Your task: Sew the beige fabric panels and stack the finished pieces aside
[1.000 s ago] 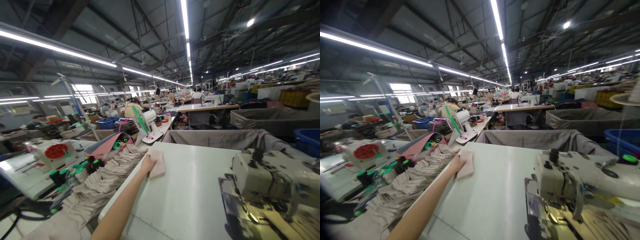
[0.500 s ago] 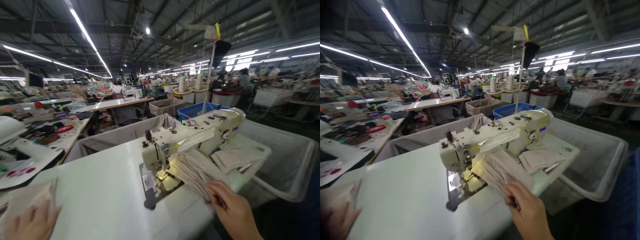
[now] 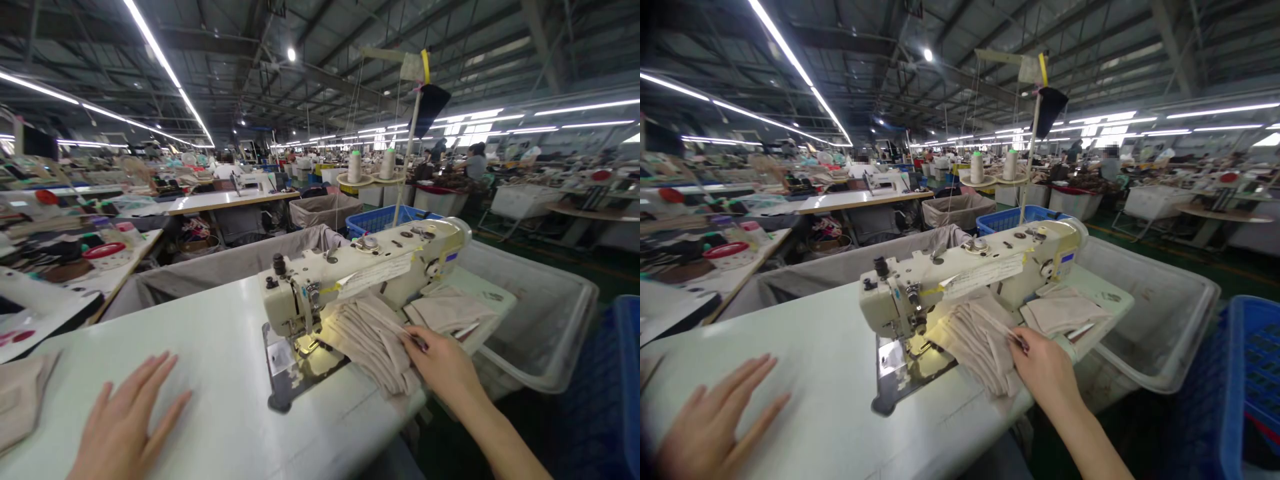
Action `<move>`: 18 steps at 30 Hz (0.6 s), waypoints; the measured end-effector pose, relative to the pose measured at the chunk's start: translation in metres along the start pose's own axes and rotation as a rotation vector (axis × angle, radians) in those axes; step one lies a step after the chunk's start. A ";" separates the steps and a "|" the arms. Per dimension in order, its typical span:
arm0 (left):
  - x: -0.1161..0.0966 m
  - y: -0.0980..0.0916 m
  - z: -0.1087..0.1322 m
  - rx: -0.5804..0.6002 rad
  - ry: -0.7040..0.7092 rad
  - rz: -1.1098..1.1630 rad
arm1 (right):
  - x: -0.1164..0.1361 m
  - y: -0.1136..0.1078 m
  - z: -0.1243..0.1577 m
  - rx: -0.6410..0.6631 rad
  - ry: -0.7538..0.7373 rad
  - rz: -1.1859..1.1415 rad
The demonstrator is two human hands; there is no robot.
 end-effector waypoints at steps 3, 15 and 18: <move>-0.054 -0.001 0.007 -0.133 0.140 0.083 | -0.014 -0.015 -0.016 -0.025 0.018 -0.066; -0.260 0.051 -0.003 0.141 0.645 0.382 | 0.025 -0.031 -0.023 -0.042 -0.015 0.129; -0.296 0.047 -0.018 0.201 0.637 0.392 | 0.052 -0.012 -0.012 0.015 -0.092 0.220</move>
Point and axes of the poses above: each hand's wrist, its own z-axis away from the middle knuckle, its own y-axis out of the palm, x = y × z, the point moved 7 cm from there along -z, towards the middle knuckle, and after that the axes turned 11 degrees about x, right-handed, at the moved point
